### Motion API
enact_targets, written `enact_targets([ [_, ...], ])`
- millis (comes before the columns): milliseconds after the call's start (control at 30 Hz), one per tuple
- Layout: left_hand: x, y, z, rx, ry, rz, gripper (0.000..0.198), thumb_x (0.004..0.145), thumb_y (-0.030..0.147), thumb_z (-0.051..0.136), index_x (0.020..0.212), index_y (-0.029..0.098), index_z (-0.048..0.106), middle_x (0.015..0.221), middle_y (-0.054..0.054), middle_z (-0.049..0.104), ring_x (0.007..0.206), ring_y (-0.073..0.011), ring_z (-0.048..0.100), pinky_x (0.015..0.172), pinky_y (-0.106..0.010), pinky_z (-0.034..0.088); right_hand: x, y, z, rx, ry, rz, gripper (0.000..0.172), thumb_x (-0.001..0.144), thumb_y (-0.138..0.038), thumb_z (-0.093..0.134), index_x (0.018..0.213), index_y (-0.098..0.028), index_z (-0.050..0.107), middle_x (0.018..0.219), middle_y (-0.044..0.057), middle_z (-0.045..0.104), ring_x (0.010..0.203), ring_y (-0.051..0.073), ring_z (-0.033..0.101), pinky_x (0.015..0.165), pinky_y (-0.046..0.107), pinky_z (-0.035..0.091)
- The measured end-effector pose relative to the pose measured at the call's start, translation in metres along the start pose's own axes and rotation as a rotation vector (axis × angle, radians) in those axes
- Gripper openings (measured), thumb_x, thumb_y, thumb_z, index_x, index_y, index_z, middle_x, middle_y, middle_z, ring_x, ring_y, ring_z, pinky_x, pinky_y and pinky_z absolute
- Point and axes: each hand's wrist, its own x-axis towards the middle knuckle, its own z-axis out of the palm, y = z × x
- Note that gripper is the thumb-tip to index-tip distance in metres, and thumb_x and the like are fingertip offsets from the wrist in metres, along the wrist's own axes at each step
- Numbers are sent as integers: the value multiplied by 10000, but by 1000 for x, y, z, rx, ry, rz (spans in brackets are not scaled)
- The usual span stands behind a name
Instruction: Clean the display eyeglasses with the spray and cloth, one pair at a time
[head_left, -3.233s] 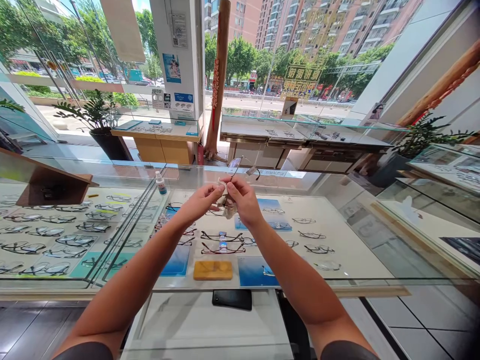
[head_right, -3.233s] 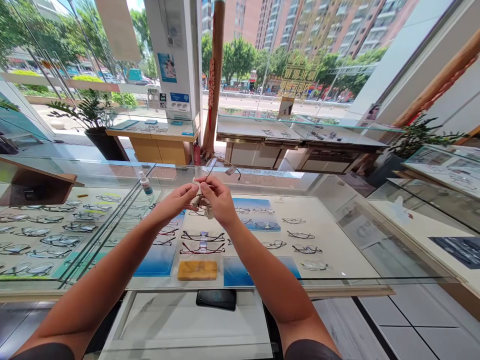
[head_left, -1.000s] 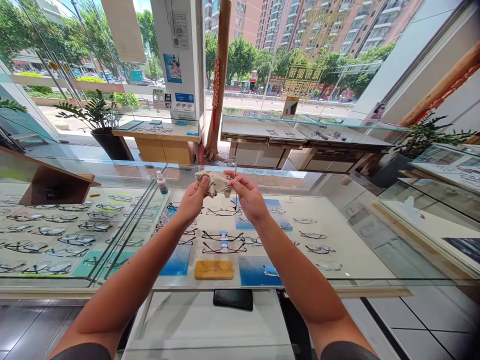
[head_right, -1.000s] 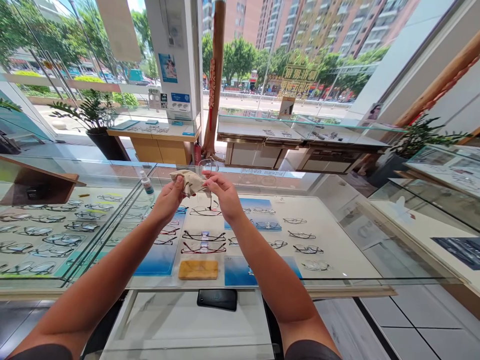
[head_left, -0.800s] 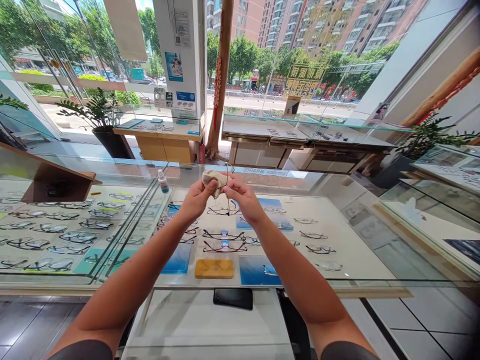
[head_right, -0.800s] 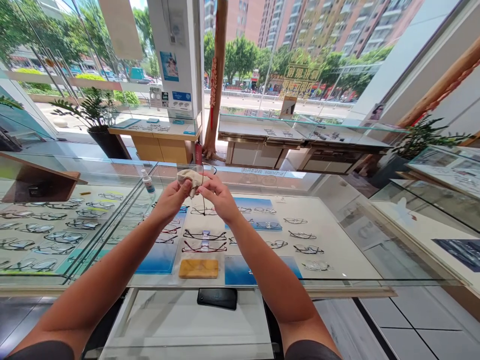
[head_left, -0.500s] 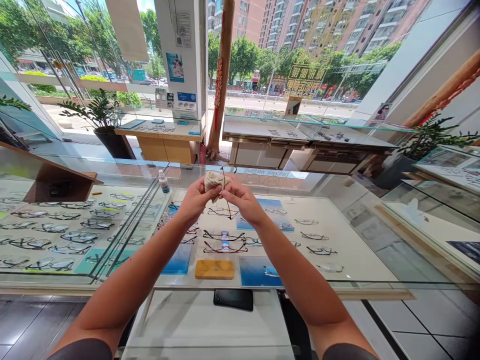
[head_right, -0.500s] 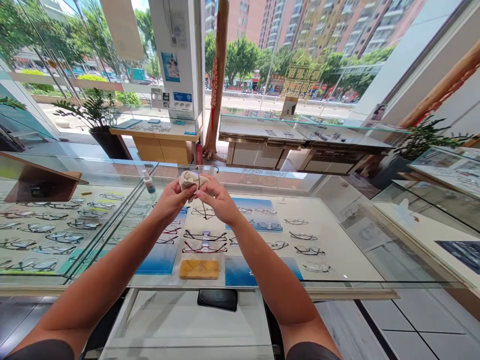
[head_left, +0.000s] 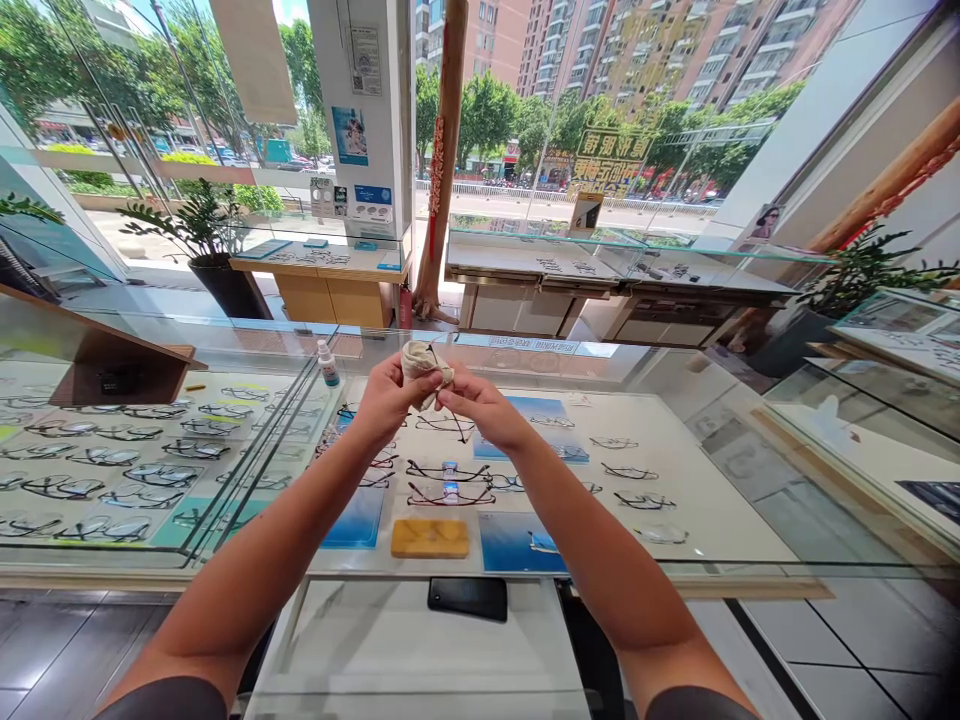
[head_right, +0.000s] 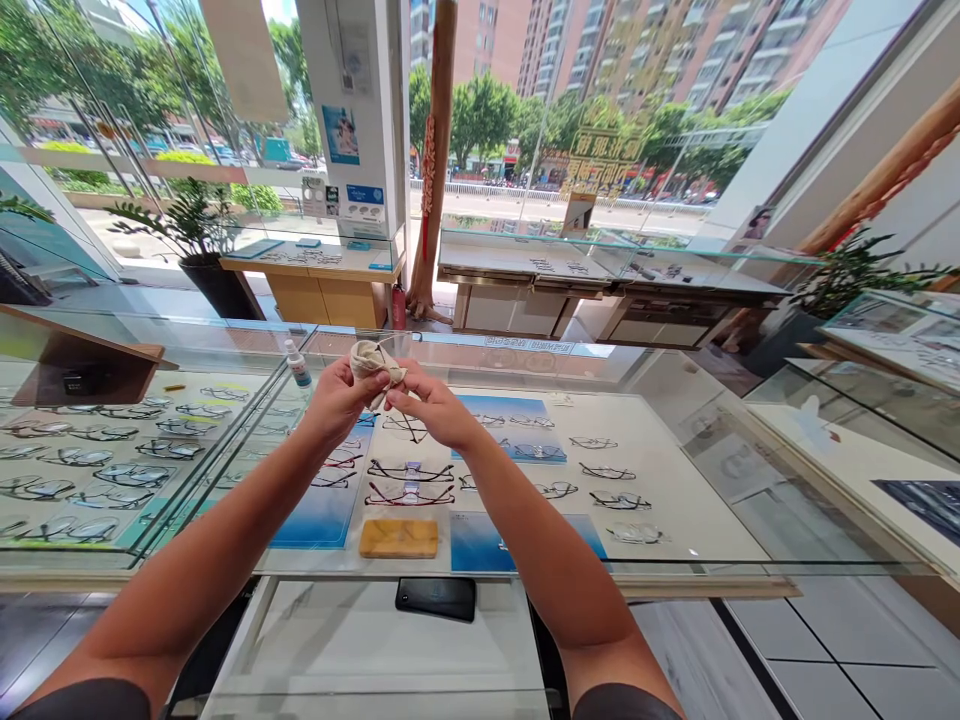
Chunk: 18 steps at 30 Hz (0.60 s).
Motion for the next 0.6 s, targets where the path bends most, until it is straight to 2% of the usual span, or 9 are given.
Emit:
enact_targets([
  [67, 0, -1, 0, 48, 35, 26, 516, 744, 567, 1005, 894, 159, 728, 744, -13, 709, 604, -115, 563, 574, -262, 432, 0, 0, 0, 6, -28, 8, 418, 941, -646, 808, 881, -233, 818, 1528, 86, 624, 1261, 270, 603, 1060, 416, 513],
  [167, 4, -2, -6, 106, 59, 65, 558, 831, 680, 908, 825, 159, 709, 691, -10, 662, 593, -116, 530, 562, -263, 410, 0, -1, 2, -4, -55, 3, 420, 952, -637, 802, 879, -224, 815, 1523, 97, 611, 1293, 278, 581, 1079, 414, 496],
  [267, 11, -3, -18, 101, -46, 49, 576, 871, 711, 860, 809, 160, 706, 705, -17, 648, 642, -133, 547, 610, -274, 448, -1, -3, 2, 8, -32, 18, 415, 955, -626, 800, 855, -223, 802, 1493, 95, 614, 1239, 270, 576, 1038, 411, 489],
  [333, 15, -2, -27, 74, -143, 18, 535, 886, 674, 868, 869, 157, 731, 760, -29, 675, 689, -141, 573, 654, -280, 479, 0, -4, 2, 42, 11, 33, 408, 938, -617, 815, 832, -224, 791, 1439, 87, 621, 1185, 257, 571, 1000, 398, 478],
  [433, 15, 2, -32, 65, -218, 19, 460, 884, 581, 910, 971, 153, 764, 883, -57, 725, 787, -149, 622, 724, -275, 513, 0, -2, 1, 73, 72, 41, 408, 907, -608, 838, 788, -222, 777, 1169, 63, 628, 1057, 226, 548, 973, 379, 441],
  [500, 13, 5, -29, 63, -227, 33, 429, 851, 505, 956, 1006, 155, 763, 888, -52, 726, 757, -135, 613, 676, -256, 495, 1, 0, 1, 99, 86, 67, 417, 896, -615, 841, 777, -221, 768, 1006, 36, 595, 969, 208, 520, 943, 370, 415],
  [600, 8, 9, -21, 44, -224, 8, 456, 775, 391, 1014, 1053, 167, 730, 818, -21, 715, 616, -95, 549, 538, -222, 388, 1, 1, 4, 195, 68, 106, 438, 874, -638, 855, 786, -222, 752, 914, 20, 596, 920, 201, 501, 924, 366, 402],
])
